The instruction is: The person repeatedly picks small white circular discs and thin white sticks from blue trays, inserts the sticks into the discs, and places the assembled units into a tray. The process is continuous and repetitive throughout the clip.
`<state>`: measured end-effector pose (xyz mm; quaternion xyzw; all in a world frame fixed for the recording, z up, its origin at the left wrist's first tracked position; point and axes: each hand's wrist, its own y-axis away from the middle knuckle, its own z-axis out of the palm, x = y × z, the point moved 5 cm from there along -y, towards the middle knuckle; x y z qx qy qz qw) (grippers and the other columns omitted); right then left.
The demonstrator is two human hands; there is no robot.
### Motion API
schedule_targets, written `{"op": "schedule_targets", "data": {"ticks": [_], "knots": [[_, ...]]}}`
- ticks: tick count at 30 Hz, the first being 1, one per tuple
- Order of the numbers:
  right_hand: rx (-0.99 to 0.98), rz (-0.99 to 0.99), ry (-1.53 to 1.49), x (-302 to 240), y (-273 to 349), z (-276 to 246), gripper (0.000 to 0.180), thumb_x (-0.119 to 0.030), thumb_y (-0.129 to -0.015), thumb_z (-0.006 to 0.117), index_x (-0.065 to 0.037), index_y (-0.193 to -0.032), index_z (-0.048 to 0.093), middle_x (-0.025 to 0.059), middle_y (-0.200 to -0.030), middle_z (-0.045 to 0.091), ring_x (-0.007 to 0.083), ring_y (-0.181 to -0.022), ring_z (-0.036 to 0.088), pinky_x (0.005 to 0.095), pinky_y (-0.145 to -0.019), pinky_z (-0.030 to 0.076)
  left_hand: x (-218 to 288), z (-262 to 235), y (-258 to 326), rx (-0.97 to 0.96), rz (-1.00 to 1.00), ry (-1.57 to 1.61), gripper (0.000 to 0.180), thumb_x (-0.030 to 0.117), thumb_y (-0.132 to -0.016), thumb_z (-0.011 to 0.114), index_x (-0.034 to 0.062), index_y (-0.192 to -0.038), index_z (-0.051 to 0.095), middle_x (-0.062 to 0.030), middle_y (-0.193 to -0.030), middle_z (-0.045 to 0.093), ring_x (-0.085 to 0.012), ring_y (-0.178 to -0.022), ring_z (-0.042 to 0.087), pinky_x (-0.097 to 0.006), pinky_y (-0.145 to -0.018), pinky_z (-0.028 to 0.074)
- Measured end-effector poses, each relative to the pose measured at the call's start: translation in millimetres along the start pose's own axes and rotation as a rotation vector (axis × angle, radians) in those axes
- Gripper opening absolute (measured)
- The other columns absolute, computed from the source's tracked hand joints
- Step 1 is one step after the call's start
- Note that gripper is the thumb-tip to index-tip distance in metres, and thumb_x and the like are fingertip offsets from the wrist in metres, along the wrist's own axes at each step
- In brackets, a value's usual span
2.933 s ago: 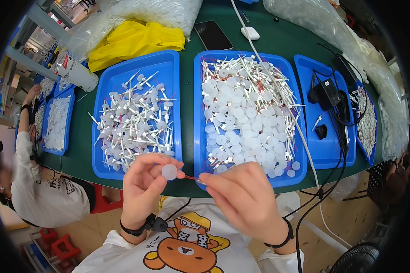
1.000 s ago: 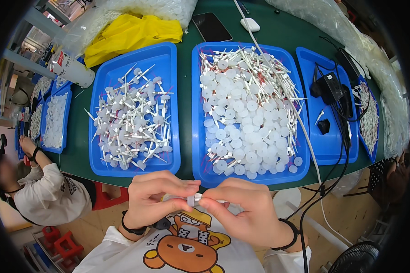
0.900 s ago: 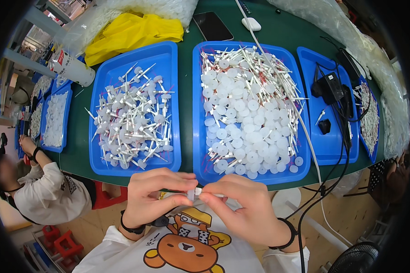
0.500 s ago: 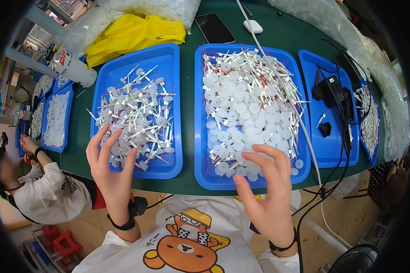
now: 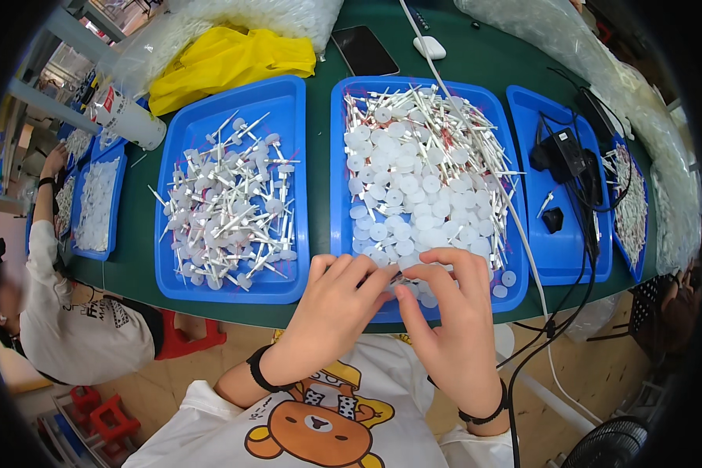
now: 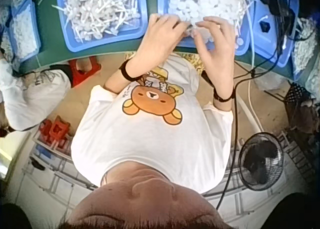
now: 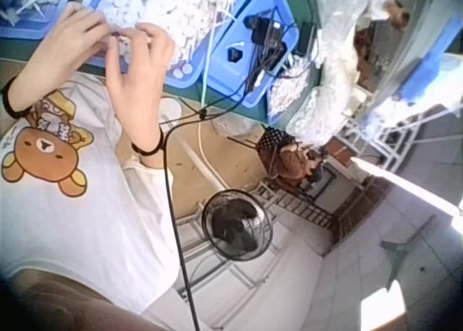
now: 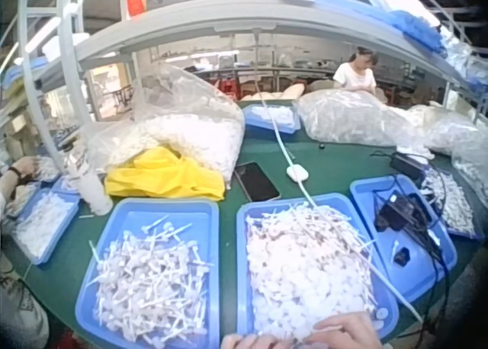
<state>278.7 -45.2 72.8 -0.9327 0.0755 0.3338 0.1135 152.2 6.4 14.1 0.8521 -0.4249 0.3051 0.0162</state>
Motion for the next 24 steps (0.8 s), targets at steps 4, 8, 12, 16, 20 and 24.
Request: {"op": "schedule_targets", "data": {"ticks": [4,8,12,16,20,24], "knots": [[-0.055,0.006,0.014,8.4,-0.8,7.0,0.016,-0.001,-0.080,0.070,-0.001,-0.095,0.065,0.0122,-0.100,0.057,0.0290,-0.099,0.052,0.0377,-0.081,0.043,-1.2,-5.8,-4.5,-0.109,-0.037,0.072,0.032,0.003,-0.085,0.065,0.0079,-0.116,0.064,-0.0047,-0.095,0.054,-0.0250,-0.091,0.051,-0.036,-0.086,0.037],[-0.184,-0.103,0.211,13.4,-4.4,19.8,0.013,0.002,-0.075,0.068,0.000,-0.087,0.066,0.0111,-0.090,0.052,0.0276,-0.089,0.051,0.0372,-0.078,0.043,-1.3,-8.7,0.7,-0.147,-0.035,0.072,0.031,0.000,-0.085,0.063,0.0080,-0.115,0.064,-0.0059,-0.101,0.055,-0.0265,-0.093,0.050,-0.035,-0.089,0.038],[-0.232,-0.273,0.355,8.2,-8.9,28.0,0.013,-0.002,-0.070,0.065,0.000,-0.082,0.066,0.0112,-0.088,0.050,0.0273,-0.087,0.050,0.0357,-0.076,0.042,-5.1,-19.5,8.1,-0.036,-0.094,0.173,0.032,-0.001,-0.084,0.066,0.0073,-0.114,0.064,-0.0063,-0.110,0.058,-0.0258,-0.096,0.055,-0.034,-0.090,0.040],[-0.227,-0.370,0.495,4.7,-10.6,36.0,0.007,-0.004,-0.067,0.064,-0.001,-0.073,0.065,0.0108,-0.090,0.050,0.0260,-0.088,0.051,0.0348,-0.076,0.043,-11.5,-45.8,13.4,0.118,-0.097,0.220,0.034,-0.003,-0.081,0.071,0.0058,-0.114,0.065,-0.0076,-0.111,0.061,-0.0231,-0.095,0.060,-0.033,-0.087,0.044],[-0.262,-0.552,0.579,0.2,-13.8,37.3,0.001,-0.004,-0.066,0.063,-0.003,-0.066,0.062,0.0095,-0.090,0.051,0.0235,-0.087,0.051,0.0335,-0.077,0.043,-19.5,-59.7,21.4,0.171,-0.216,0.484,0.034,-0.006,-0.080,0.070,0.0033,-0.113,0.066,-0.0098,-0.108,0.062,-0.0194,-0.091,0.061,-0.030,-0.083,0.047],[-0.332,-0.588,0.607,-0.4,-18.7,37.2,0.002,-0.005,-0.067,0.063,-0.004,-0.067,0.061,0.0087,-0.091,0.052,0.0221,-0.087,0.052,0.0322,-0.076,0.043,-24.0,-64.7,24.7,0.183,-0.230,0.664,0.033,-0.009,-0.083,0.067,-0.0020,-0.114,0.064,-0.0117,-0.110,0.061,-0.0174,-0.092,0.061,-0.029,-0.084,0.048]]}}
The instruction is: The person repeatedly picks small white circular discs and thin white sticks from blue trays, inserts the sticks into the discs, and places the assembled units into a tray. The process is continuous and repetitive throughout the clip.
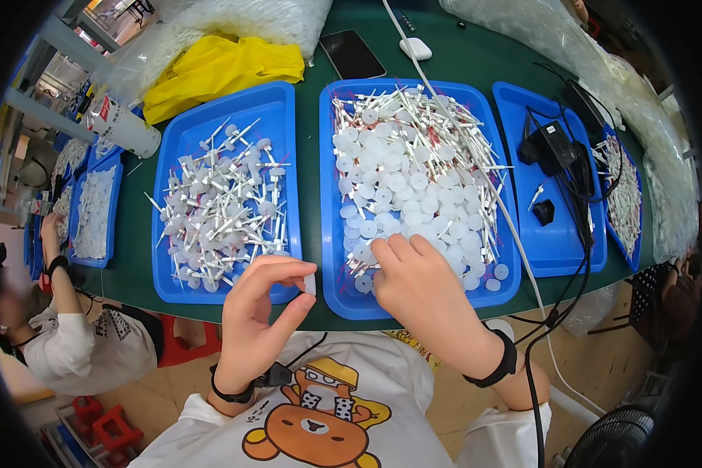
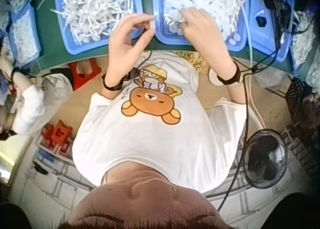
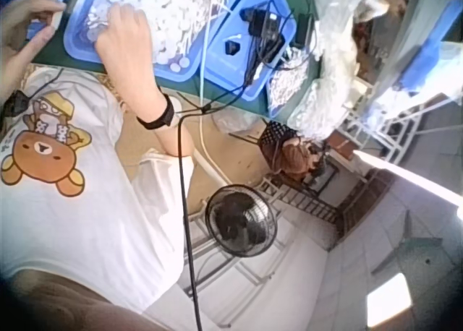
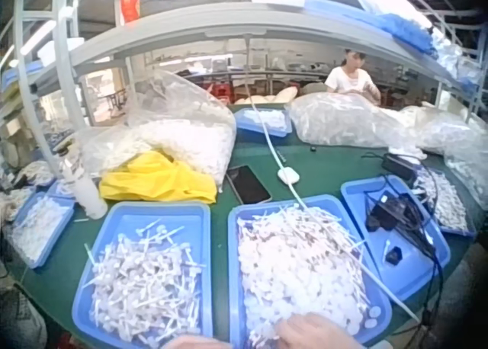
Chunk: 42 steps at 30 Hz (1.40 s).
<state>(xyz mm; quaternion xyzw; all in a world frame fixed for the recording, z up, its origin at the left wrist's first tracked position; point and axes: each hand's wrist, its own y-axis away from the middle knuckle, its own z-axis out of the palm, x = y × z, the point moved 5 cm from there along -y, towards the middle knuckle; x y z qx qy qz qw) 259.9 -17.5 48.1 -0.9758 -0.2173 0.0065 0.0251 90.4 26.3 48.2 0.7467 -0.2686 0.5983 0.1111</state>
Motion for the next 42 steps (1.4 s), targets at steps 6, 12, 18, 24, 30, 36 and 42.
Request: {"op": "schedule_targets", "data": {"ticks": [6,12,18,24,30,36,42], "knots": [[0.037,0.030,-0.181,3.5,5.6,4.8,0.015,-0.005,-0.073,0.063,-0.002,-0.086,0.056,0.0101,-0.094,0.053,0.0252,-0.086,0.055,0.0346,-0.076,0.046,-10.5,4.0,6.4,0.001,-0.141,0.445,0.030,-0.008,-0.089,0.064,-0.0037,-0.118,0.062,-0.0085,-0.112,0.058,-0.0132,-0.095,0.059,-0.027,-0.087,0.047],[0.139,0.096,-0.474,11.5,10.3,3.2,0.023,0.000,-0.080,0.068,-0.003,-0.098,0.054,0.0109,-0.092,0.061,0.0304,-0.078,0.061,0.0397,-0.070,0.049,-13.7,-0.7,5.3,0.024,-0.162,0.487,0.031,-0.009,-0.089,0.063,-0.0049,-0.119,0.060,-0.0086,-0.113,0.057,-0.0124,-0.095,0.059,-0.028,-0.088,0.047],[0.207,0.220,-0.664,13.7,10.0,-2.1,0.027,0.001,-0.085,0.067,-0.005,-0.110,0.060,0.0109,-0.086,0.063,0.0269,-0.072,0.061,0.0365,-0.063,0.049,-16.2,0.4,5.5,0.034,-0.189,0.538,0.029,-0.008,-0.091,0.062,-0.0051,-0.119,0.059,-0.0081,-0.113,0.058,-0.0118,-0.095,0.059,-0.028,-0.089,0.047],[0.274,0.339,-0.993,18.3,12.3,-13.0,0.023,0.002,-0.084,0.068,-0.004,-0.107,0.068,0.0078,-0.094,0.067,0.0172,-0.072,0.060,0.0314,-0.062,0.047,-17.4,2.9,4.2,-0.016,-0.208,0.623,0.030,-0.006,-0.093,0.060,-0.0058,-0.123,0.056,-0.0105,-0.116,0.060,-0.0137,-0.101,0.061,-0.029,-0.091,0.047],[0.572,0.297,-1.165,19.8,23.1,-24.6,0.025,0.008,-0.083,0.068,0.000,-0.106,0.064,0.0128,-0.103,0.067,0.0201,-0.086,0.065,0.0317,-0.076,0.052,-16.5,8.1,5.2,-0.066,-0.147,0.776,0.031,-0.006,-0.095,0.055,-0.0063,-0.126,0.051,-0.0155,-0.125,0.060,-0.0183,-0.108,0.062,-0.033,-0.097,0.048],[0.800,0.164,-1.404,-6.5,30.8,-42.6,0.027,0.011,-0.091,0.056,0.003,-0.113,0.045,0.0279,-0.107,0.065,0.0375,-0.100,0.069,0.0456,-0.089,0.057,-12.2,14.2,7.2,-0.159,-0.118,0.881,0.032,-0.006,-0.096,0.055,-0.0065,-0.127,0.050,-0.0187,-0.129,0.058,-0.0211,-0.113,0.061,-0.035,-0.100,0.048],[0.828,0.023,-1.414,-15.1,34.8,-43.4,0.028,0.011,-0.093,0.051,0.001,-0.117,0.041,0.0326,-0.114,0.060,0.0456,-0.102,0.067,0.0510,-0.088,0.057,-8.9,17.0,7.7,-0.190,-0.104,0.929,0.032,-0.006,-0.096,0.055,-0.0067,-0.128,0.050,-0.0195,-0.130,0.057,-0.0220,-0.115,0.060,-0.037,-0.101,0.048]]}}
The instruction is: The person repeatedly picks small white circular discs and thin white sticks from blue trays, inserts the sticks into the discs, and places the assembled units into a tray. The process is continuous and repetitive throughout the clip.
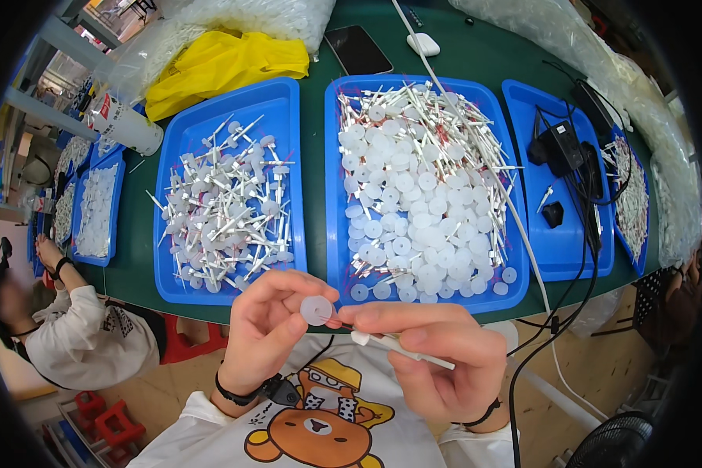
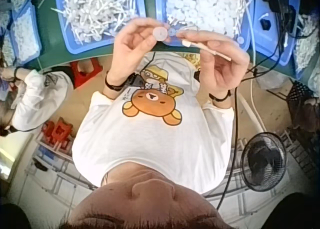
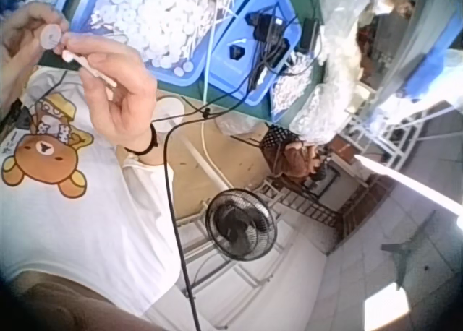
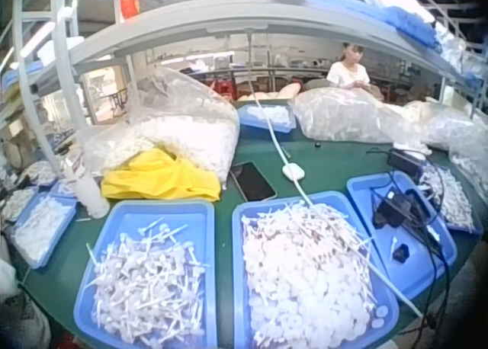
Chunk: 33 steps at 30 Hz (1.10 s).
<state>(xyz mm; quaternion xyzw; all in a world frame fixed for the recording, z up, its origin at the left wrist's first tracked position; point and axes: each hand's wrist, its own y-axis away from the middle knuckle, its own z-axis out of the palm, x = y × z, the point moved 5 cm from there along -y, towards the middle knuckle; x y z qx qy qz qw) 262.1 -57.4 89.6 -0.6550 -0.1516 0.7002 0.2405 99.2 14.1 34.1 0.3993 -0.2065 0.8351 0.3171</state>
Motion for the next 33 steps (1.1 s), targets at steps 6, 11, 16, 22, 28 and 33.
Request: {"op": "schedule_targets", "data": {"ticks": [6,11,16,22,28,33], "knots": [[-0.028,0.029,0.147,1.5,-0.5,3.8,0.020,-0.001,-0.098,0.050,0.000,-0.113,0.038,0.0274,-0.104,0.061,0.0404,-0.092,0.069,0.0490,-0.082,0.060,0.2,3.3,-1.1,-0.028,0.005,0.045,0.031,-0.006,-0.096,0.054,-0.0071,-0.127,0.049,-0.0196,-0.130,0.056,-0.0224,-0.116,0.059,-0.038,-0.102,0.048],[-0.093,0.043,0.139,3.0,0.1,5.0,0.020,0.001,-0.095,0.053,0.000,-0.111,0.041,0.0272,-0.106,0.062,0.0393,-0.094,0.069,0.0477,-0.083,0.059,0.0,3.2,-0.8,-0.018,0.000,0.042,0.032,-0.007,-0.095,0.054,-0.0071,-0.127,0.050,-0.0185,-0.130,0.056,-0.0230,-0.117,0.059,-0.038,-0.102,0.048],[-0.076,0.073,0.198,7.1,-0.6,6.6,0.038,0.012,-0.081,0.068,-0.003,-0.112,0.053,0.0207,-0.109,0.068,0.0343,-0.103,0.068,0.0408,-0.086,0.056,-1.2,6.8,-2.8,-0.040,0.037,0.006,0.035,-0.012,-0.092,0.056,-0.0071,-0.127,0.051,-0.0172,-0.127,0.057,-0.0230,-0.119,0.058,-0.037,-0.102,0.048],[-0.104,-0.009,0.488,-2.9,-9.7,4.9,0.036,0.008,-0.070,0.081,-0.001,-0.101,0.067,0.0121,-0.098,0.071,0.0267,-0.085,0.067,0.0340,-0.075,0.054,-2.7,7.7,-1.0,-0.047,0.003,0.066,0.038,-0.013,-0.089,0.060,-0.0074,-0.126,0.054,-0.0173,-0.126,0.058,-0.0232,-0.118,0.058,-0.037,-0.102,0.047],[-0.053,0.055,0.378,-0.2,-5.1,1.2,0.032,0.008,-0.069,0.081,0.001,-0.098,0.069,0.0125,-0.094,0.070,0.0266,-0.083,0.068,0.0333,-0.070,0.054,-4.7,5.7,-0.7,-0.056,0.002,0.037,0.037,-0.013,-0.088,0.063,-0.0073,-0.123,0.058,-0.0177,-0.125,0.060,-0.0229,-0.116,0.060,-0.037,-0.101,0.048],[0.082,0.085,0.299,9.8,6.7,2.9,0.027,0.007,-0.072,0.080,0.002,-0.096,0.068,0.0130,-0.092,0.070,0.0253,-0.082,0.067,0.0325,-0.068,0.052,-6.7,6.3,0.4,0.081,-0.011,-0.026,0.030,-0.004,-0.083,0.074,-0.0080,-0.111,0.064,-0.0201,-0.110,0.064,-0.0294,-0.109,0.065,-0.041,-0.095,0.054]]}}
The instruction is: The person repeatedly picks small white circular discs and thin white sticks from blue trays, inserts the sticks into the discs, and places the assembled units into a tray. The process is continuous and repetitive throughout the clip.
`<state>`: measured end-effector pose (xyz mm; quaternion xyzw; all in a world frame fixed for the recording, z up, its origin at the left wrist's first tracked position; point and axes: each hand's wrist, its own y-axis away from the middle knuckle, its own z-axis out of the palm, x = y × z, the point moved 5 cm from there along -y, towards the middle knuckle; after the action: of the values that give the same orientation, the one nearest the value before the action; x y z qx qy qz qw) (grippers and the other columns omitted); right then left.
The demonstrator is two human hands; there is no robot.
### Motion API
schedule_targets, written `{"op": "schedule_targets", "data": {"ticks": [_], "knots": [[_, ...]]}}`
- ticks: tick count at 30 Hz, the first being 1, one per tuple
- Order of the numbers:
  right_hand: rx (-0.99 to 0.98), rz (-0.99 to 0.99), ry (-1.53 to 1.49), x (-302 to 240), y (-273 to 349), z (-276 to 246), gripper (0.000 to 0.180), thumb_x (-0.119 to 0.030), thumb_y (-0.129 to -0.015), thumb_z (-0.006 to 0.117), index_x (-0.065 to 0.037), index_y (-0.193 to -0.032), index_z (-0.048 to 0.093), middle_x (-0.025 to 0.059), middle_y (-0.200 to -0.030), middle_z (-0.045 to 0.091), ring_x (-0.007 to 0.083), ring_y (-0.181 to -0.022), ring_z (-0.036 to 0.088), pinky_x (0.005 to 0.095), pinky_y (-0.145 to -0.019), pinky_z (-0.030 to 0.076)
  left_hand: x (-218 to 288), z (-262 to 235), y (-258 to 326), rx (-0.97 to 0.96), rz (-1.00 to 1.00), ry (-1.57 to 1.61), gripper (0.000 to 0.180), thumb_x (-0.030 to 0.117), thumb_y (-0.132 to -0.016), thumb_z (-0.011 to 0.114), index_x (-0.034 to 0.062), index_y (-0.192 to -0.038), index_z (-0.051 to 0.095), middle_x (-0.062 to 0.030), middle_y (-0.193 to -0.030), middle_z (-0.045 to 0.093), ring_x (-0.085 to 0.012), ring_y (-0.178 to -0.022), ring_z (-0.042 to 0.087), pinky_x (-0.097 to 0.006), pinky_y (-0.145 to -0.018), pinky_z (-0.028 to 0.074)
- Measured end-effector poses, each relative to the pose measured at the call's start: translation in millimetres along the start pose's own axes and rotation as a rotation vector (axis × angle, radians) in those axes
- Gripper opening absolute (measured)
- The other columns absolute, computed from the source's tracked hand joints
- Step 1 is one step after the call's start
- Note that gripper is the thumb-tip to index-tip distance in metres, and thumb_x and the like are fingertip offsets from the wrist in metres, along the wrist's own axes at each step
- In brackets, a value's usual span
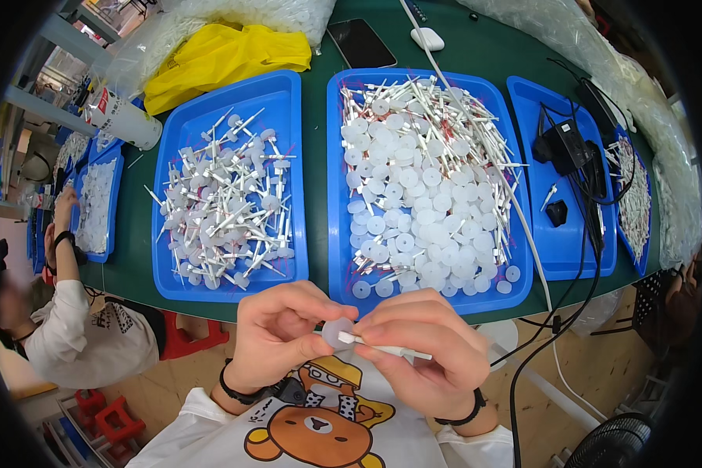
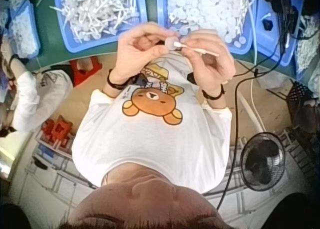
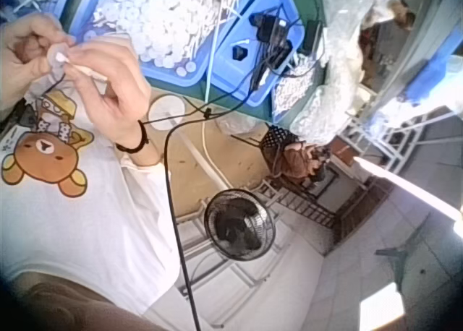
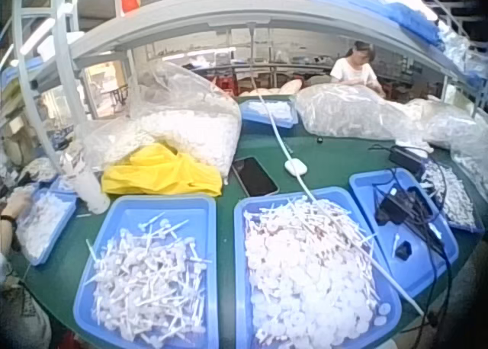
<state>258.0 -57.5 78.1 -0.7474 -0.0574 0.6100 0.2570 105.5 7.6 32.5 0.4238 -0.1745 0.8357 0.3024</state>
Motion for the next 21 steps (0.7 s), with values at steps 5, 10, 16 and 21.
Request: {"op": "schedule_targets", "data": {"ticks": [5,10,16,21], "knots": [[0.147,0.041,-0.061,8.6,11.1,8.4,0.023,0.008,-0.076,0.077,0.002,-0.096,0.068,0.0131,-0.091,0.069,0.0238,-0.079,0.065,0.0314,-0.065,0.050,-1.9,1.8,-0.5,0.064,0.118,-0.046,0.030,-0.002,-0.081,0.077,-0.0060,-0.108,0.064,-0.0192,-0.106,0.066,-0.0292,-0.106,0.067,-0.041,-0.092,0.055],[0.116,-0.070,0.058,5.7,11.0,11.5,0.022,0.006,-0.076,0.077,0.003,-0.096,0.067,0.0127,-0.090,0.068,0.0234,-0.078,0.064,0.0308,-0.063,0.049,-3.5,1.8,4.8,0.108,0.157,-0.060,0.028,0.001,-0.081,0.079,-0.0039,-0.104,0.065,-0.0177,-0.103,0.068,-0.0282,-0.104,0.068,-0.038,-0.089,0.057],[0.160,-0.028,-0.010,9.1,12.5,14.5,0.019,0.005,-0.076,0.078,0.004,-0.093,0.069,0.0133,-0.088,0.068,0.0238,-0.075,0.063,0.0313,-0.063,0.049,-3.6,1.2,6.6,0.096,0.184,-0.001,0.027,-0.014,-0.080,0.072,-0.0093,-0.106,0.067,-0.0220,-0.106,0.066,-0.0280,-0.101,0.068,-0.038,-0.088,0.057],[0.081,0.057,-0.091,13.3,6.7,13.3,0.017,0.008,-0.076,0.076,0.004,-0.091,0.068,0.0141,-0.089,0.068,0.0236,-0.075,0.063,0.0307,-0.064,0.049,0.9,0.4,7.9,0.100,0.193,-0.129,0.027,-0.015,-0.078,0.073,-0.0097,-0.105,0.068,-0.0221,-0.104,0.067,-0.0263,-0.097,0.069,-0.035,-0.084,0.059]]}}
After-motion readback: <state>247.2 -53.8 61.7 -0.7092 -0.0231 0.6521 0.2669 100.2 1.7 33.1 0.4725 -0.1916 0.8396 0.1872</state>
